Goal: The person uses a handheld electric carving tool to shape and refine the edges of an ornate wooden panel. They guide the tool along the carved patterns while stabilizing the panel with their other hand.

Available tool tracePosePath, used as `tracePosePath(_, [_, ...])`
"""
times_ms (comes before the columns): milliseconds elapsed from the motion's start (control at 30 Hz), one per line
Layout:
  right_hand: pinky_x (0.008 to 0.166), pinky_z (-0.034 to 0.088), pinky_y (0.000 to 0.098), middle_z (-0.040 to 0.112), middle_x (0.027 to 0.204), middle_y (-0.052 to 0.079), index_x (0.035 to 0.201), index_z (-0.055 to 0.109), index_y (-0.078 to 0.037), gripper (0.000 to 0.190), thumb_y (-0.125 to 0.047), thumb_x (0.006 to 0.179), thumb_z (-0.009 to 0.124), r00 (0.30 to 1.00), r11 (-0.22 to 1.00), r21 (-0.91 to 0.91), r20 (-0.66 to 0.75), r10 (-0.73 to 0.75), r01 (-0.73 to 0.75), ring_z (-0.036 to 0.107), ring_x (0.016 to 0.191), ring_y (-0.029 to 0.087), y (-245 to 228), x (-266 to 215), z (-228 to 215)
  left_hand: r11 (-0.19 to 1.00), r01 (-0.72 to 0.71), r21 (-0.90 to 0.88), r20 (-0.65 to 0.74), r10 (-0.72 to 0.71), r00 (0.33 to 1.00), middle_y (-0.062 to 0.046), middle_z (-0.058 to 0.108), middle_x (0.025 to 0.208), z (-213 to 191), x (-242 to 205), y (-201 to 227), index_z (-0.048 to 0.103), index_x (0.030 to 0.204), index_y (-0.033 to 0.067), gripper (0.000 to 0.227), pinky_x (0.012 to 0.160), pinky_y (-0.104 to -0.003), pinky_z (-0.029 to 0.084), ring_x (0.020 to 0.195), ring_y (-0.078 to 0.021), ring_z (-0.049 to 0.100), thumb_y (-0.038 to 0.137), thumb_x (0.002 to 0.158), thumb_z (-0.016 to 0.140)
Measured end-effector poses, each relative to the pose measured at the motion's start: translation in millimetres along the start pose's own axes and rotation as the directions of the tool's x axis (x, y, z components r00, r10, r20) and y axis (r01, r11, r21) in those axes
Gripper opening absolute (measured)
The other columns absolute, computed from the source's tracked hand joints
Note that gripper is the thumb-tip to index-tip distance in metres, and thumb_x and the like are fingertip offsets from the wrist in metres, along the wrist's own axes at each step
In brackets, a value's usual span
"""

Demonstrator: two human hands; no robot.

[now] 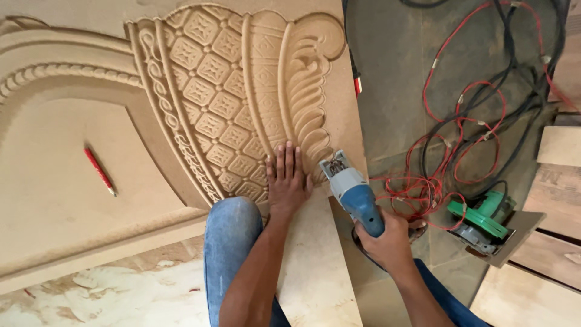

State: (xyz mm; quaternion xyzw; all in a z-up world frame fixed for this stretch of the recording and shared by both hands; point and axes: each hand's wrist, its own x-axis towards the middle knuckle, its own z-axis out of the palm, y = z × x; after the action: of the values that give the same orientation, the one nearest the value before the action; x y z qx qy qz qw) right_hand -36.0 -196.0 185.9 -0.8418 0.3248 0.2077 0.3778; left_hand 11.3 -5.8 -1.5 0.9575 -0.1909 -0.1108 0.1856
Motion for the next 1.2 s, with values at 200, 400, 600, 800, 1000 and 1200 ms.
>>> tracePosePath(200, [0.061, 0.054, 0.0342, 0.069, 0.065, 0.015, 0.088, 0.071, 0.0, 0.023, -0.018, 0.076, 0.078, 0.999, 1.0, 0.019, -0.035, 0.02, -0.02, 0.067, 0.054, 0.02, 2.4, -4.0, 7.3, 1.0, -0.011, 0.027, 0.012, 0.011, 1.0, -0.02, 0.031, 0.166, 2.4, 0.3, -1.2, 0.042, 0.156, 0.0014, 0.077, 0.127, -0.057, 0.014, 0.156, -0.0349, 0.024, 0.039, 0.091, 0.061])
tracePosePath(400, [0.058, 0.053, 0.0349, 0.067, 0.059, 0.015, 0.082, 0.07, 0.001, 0.025, -0.021, 0.075, 0.081, 0.991, 0.993, 0.017, -0.052, 0.12, -0.119, 0.066, 0.05, 0.022, 6.3, -8.5, 16.2, 1.0, -0.005, 0.019, 0.012, 0.005, 1.0, -0.019, 0.031, 0.167, 4.1, -0.5, -0.9, 0.041, 0.156, 0.0013, 0.078, 0.128, -0.057, 0.013, 0.156, -0.0347, 0.024, 0.039, 0.092, 0.062])
tracePosePath(600, [0.058, 0.054, 0.034, 0.067, 0.06, 0.013, 0.083, 0.071, 0.0, 0.023, -0.019, 0.076, 0.08, 0.995, 0.996, 0.048, -0.073, 0.074, -0.07, 0.066, 0.05, 0.02, 1.5, -10.4, 17.9, 1.0, -0.008, 0.018, 0.001, 0.008, 1.0, -0.019, 0.031, 0.167, 3.2, -0.6, -0.5, 0.041, 0.157, 0.0011, 0.078, 0.128, -0.056, 0.014, 0.156, -0.0348, 0.024, 0.039, 0.092, 0.062])
tracePosePath(800, [0.059, 0.054, 0.0338, 0.068, 0.061, 0.014, 0.084, 0.07, 0.0, 0.023, -0.02, 0.077, 0.079, 0.995, 0.995, 0.06, -0.056, 0.087, -0.084, 0.068, 0.052, 0.022, -5.6, -9.2, 15.4, 1.0, -0.005, 0.025, 0.013, 0.004, 1.0, -0.018, 0.032, 0.167, 3.1, -0.2, -0.6, 0.041, 0.157, 0.0019, 0.078, 0.128, -0.056, 0.013, 0.156, -0.035, 0.024, 0.04, 0.092, 0.061])
tracePosePath(1000, [0.059, 0.054, 0.0343, 0.068, 0.062, 0.014, 0.084, 0.07, 0.0, 0.024, -0.021, 0.076, 0.079, 0.995, 0.997, 0.043, -0.072, 0.066, -0.063, 0.069, 0.053, 0.023, -5.7, -9.4, 16.3, 1.0, 0.005, 0.023, 0.029, -0.006, 1.0, -0.019, 0.032, 0.166, 3.5, -1.0, 0.3, 0.042, 0.157, 0.0018, 0.078, 0.128, -0.056, 0.013, 0.156, -0.0347, 0.024, 0.04, 0.091, 0.061])
tracePosePath(1200, [0.059, 0.054, 0.0348, 0.068, 0.062, 0.015, 0.087, 0.071, -0.001, 0.024, -0.02, 0.075, 0.08, 0.992, 0.993, 0.011, -0.044, 0.115, -0.114, 0.069, 0.052, 0.023, -2.9, -10.1, 16.3, 1.0, -0.007, 0.004, -0.001, 0.007, 1.0, -0.019, 0.034, 0.166, 5.9, -2.3, -3.1, 0.043, 0.156, 0.0023, 0.077, 0.128, -0.058, 0.016, 0.156, -0.0349, 0.027, 0.04, 0.092, 0.062])
